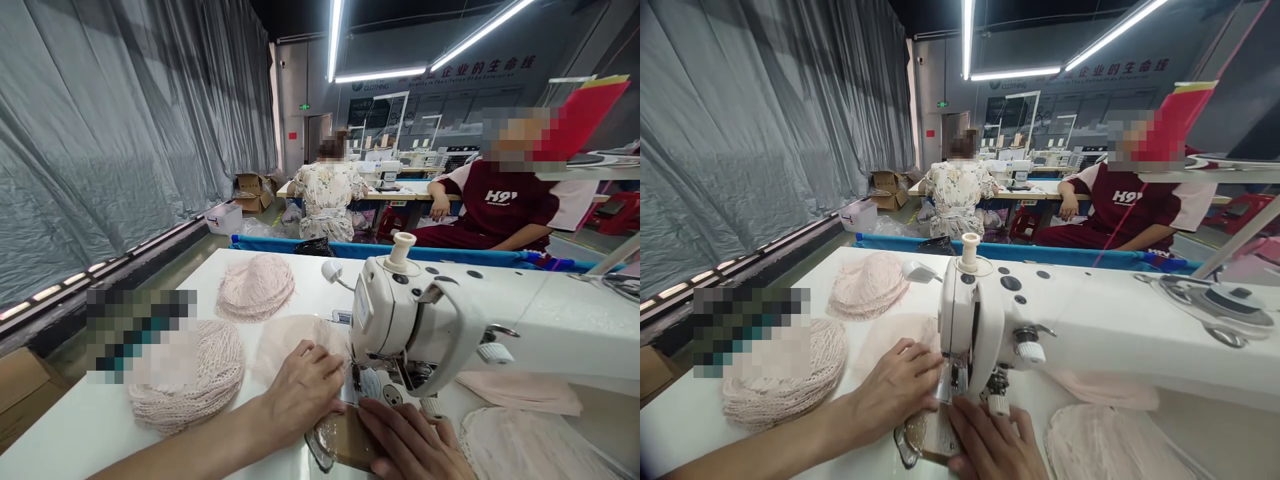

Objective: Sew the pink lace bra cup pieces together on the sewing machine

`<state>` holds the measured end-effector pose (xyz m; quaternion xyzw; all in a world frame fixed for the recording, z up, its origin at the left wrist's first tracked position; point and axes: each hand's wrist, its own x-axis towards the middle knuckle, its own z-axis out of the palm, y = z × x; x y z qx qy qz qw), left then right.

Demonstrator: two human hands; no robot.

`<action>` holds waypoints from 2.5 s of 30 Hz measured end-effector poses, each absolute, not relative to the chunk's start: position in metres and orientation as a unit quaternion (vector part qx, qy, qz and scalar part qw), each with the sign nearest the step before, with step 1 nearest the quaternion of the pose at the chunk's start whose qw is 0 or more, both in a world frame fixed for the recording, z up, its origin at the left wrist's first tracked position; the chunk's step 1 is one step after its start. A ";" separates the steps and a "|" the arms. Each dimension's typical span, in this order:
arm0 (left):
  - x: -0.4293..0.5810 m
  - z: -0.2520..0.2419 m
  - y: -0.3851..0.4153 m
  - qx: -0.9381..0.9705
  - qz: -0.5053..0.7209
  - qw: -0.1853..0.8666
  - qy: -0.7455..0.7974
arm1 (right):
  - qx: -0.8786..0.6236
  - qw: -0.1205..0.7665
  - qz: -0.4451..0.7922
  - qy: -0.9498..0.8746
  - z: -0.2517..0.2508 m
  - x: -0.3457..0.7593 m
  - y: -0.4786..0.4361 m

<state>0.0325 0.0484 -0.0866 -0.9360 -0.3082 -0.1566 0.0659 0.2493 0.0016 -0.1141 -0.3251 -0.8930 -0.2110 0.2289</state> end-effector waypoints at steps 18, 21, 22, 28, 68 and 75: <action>0.041 -0.086 0.019 -0.935 -0.158 0.061 -0.312 | -0.370 0.201 -0.228 -0.878 -0.115 0.252 0.006; 0.043 -0.091 0.021 -0.931 -0.156 0.055 -0.326 | -0.371 0.208 -0.241 -0.872 -0.116 0.253 0.012; 0.043 -0.091 0.021 -0.932 -0.155 0.052 -0.324 | -0.374 0.213 -0.242 -0.869 -0.116 0.253 0.013; 0.038 -0.083 0.019 -0.940 -0.174 0.021 -0.293 | -0.362 0.236 -0.134 -0.892 -0.113 0.253 0.003; 0.043 -0.088 0.009 -0.939 -0.268 0.057 -0.207 | -0.324 0.346 -0.005 -0.880 -0.113 0.249 -0.009; 0.046 -0.088 0.006 -0.942 -0.223 0.021 -0.251 | -0.324 0.385 -0.015 -0.864 -0.125 0.247 -0.007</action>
